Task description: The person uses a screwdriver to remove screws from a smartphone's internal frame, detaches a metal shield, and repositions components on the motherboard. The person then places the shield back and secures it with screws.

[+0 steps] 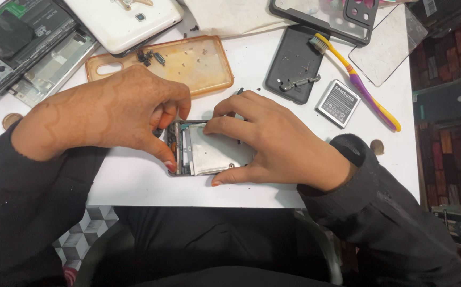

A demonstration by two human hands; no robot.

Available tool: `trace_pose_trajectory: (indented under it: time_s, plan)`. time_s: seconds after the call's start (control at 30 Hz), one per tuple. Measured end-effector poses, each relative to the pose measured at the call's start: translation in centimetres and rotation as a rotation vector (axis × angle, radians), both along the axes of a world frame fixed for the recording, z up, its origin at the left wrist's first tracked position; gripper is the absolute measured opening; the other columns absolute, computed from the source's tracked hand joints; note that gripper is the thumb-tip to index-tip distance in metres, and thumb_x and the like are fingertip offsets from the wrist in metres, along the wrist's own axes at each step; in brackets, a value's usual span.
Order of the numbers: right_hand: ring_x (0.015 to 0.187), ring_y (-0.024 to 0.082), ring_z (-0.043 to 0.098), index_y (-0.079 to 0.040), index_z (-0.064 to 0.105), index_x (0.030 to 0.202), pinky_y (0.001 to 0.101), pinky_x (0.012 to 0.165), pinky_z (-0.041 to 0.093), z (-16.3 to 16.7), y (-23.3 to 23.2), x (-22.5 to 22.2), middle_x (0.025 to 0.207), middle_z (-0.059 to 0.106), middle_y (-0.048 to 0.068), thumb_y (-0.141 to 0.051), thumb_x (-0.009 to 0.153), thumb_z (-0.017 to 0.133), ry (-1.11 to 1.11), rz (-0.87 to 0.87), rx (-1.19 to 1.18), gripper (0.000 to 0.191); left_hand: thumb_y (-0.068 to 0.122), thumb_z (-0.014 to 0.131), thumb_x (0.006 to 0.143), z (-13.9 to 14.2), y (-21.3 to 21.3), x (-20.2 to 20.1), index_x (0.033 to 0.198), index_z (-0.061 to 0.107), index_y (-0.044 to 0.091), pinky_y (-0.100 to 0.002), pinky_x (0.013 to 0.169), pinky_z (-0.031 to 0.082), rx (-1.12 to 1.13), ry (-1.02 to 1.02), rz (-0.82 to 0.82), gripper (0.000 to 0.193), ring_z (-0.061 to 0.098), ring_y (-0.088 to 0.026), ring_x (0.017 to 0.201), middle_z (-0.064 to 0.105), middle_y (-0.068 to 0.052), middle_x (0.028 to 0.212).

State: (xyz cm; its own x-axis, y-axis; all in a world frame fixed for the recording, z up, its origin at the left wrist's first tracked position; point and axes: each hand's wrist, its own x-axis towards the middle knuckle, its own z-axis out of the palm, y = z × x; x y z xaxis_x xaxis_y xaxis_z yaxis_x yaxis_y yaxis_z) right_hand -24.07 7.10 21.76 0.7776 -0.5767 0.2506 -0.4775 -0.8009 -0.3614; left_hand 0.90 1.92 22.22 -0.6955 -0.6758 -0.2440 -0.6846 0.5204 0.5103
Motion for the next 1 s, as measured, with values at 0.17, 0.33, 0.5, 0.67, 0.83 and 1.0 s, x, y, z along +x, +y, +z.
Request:
trace_pose_trajectory:
  time_s: [0.17, 0.33, 0.5, 0.67, 0.83, 1.0]
  plan:
    - [0.105, 0.027, 0.063, -0.008, 0.071, 0.115, 0.0387, 0.085, 0.054, 0.1, -0.1, 0.0, 0.116, 0.065, 0.009, -0.056, 0.072, 0.088, -0.007, 0.003, 0.011, 0.066, 0.047, 0.101, 0.044, 0.3, 0.2, -0.1, 0.084, 0.067, 0.011, -0.031, 0.052, 0.052, 0.023, -0.009, 0.022, 0.064, 0.065, -0.014, 0.055, 0.063, 0.001, 0.056]
    - [0.105, 0.027, 0.063, -0.008, 0.071, 0.115, 0.0386, 0.085, 0.054, 0.1, -0.1, 0.0, 0.116, 0.064, 0.009, -0.056, 0.072, 0.089, -0.006, 0.004, 0.011, 0.066, 0.047, 0.101, 0.044, 0.3, 0.2, -0.1, 0.082, 0.067, 0.011, -0.031, 0.053, 0.052, 0.029, -0.012, 0.021, 0.062, 0.065, -0.013, 0.057, 0.063, 0.001, 0.057]
    - [0.105, 0.028, 0.063, -0.008, 0.07, 0.115, 0.0389, 0.085, 0.053, 0.3, -0.3, 0.0, 0.116, 0.064, 0.01, -0.055, 0.072, 0.089, -0.006, 0.011, 0.015, 0.066, 0.041, 0.099, 0.048, 0.1, -0.4, 0.3, 0.085, 0.067, 0.012, -0.031, 0.053, 0.052, -0.017, 0.144, -0.072, 0.057, 0.065, -0.014, 0.058, 0.066, 0.0, 0.064]
    - [0.106, 0.029, 0.062, -0.008, 0.07, 0.115, 0.0398, 0.087, 0.052, 0.6, -0.5, 0.3, 0.116, 0.063, 0.01, -0.054, 0.072, 0.089, -0.016, 0.01, 0.024, 0.066, 0.03, 0.091, 0.067, -0.2, -1.4, 2.0, 0.082, 0.071, 0.012, -0.027, 0.063, 0.059, 0.129, 0.331, -0.115, 0.031, 0.077, -0.009, 0.075, 0.076, 0.004, 0.084]
    - [0.108, 0.031, 0.061, -0.007, 0.067, 0.118, 0.0403, 0.089, 0.053, 1.2, -0.7, 0.5, 0.117, 0.061, 0.013, -0.051, 0.074, 0.09, -0.045, -0.005, 0.061, 0.067, 0.013, 0.072, 0.093, 0.0, -2.4, 3.6, 0.102, 0.064, 0.005, -0.028, 0.077, 0.061, 0.373, 0.768, -0.191, 0.015, 0.079, -0.015, 0.094, 0.079, -0.005, 0.097]
    - [0.114, 0.023, 0.063, -0.006, 0.06, 0.127, 0.0363, 0.097, 0.054, 1.1, -1.2, 0.2, 0.122, 0.061, 0.008, -0.04, 0.079, 0.09, -0.23, -0.135, 0.081, 0.067, 0.016, 0.056, 0.105, -0.1, -3.0, 3.5, 0.114, 0.068, 0.005, -0.027, 0.077, 0.057, 0.376, 0.863, -0.056, 0.019, 0.066, -0.013, 0.082, 0.065, -0.003, 0.089]
